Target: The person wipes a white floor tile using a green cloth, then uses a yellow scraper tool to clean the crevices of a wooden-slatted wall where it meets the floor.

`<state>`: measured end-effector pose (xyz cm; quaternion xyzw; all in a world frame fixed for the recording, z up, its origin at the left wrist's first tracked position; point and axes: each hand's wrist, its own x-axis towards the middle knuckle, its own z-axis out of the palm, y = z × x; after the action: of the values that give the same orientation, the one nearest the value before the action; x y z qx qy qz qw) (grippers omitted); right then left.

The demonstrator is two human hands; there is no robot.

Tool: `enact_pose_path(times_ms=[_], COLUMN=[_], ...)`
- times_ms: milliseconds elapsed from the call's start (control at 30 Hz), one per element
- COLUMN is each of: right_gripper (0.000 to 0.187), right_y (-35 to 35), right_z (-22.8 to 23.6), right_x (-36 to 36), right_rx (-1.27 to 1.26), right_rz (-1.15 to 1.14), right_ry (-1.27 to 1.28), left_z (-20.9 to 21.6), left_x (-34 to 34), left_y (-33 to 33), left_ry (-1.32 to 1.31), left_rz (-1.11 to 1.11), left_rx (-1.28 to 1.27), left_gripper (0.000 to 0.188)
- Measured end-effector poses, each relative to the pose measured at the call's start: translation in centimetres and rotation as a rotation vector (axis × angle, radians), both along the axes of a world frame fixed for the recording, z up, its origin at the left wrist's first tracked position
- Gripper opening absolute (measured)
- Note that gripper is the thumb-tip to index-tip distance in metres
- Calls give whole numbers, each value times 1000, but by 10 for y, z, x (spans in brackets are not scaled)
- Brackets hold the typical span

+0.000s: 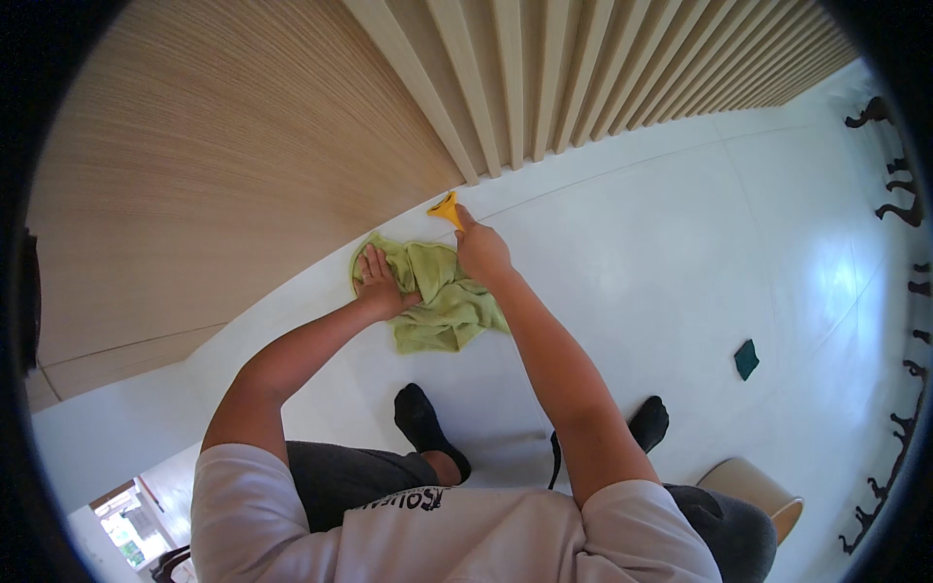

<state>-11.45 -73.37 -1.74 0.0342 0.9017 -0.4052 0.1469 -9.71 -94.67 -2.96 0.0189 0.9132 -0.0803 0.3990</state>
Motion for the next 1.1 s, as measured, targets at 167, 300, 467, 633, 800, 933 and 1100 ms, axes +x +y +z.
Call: enact_pose_path(times_ms=[167, 300, 467, 633, 800, 933, 1100], right_gripper=[51, 51, 51, 51, 52, 53, 53], right_y=[7, 6, 6, 4, 6, 5, 6], right_z=[-10, -4, -10, -9, -14, -12, -18], right_x=[6, -3, 4, -1, 5, -4, 9], right_rx=[1, -9, 3, -4, -25, -28, -49], right_rz=[16, 1, 6, 8, 5, 16, 13], right_ry=[11, -6, 8, 13, 41, 26, 29], left_z=[3, 5, 6, 5, 8, 4, 6], left_x=[-3, -2, -3, -4, -4, -2, -2], left_y=[2, 5, 4, 2, 3, 1, 1], left_ry=[-14, -21, -26, -6, -8, 4, -1], left_rz=[18, 16, 23, 28, 30, 39, 21], left_rx=[17, 11, -8, 9, -16, 22, -13], left_gripper=[128, 127, 128, 128, 129, 129, 129])
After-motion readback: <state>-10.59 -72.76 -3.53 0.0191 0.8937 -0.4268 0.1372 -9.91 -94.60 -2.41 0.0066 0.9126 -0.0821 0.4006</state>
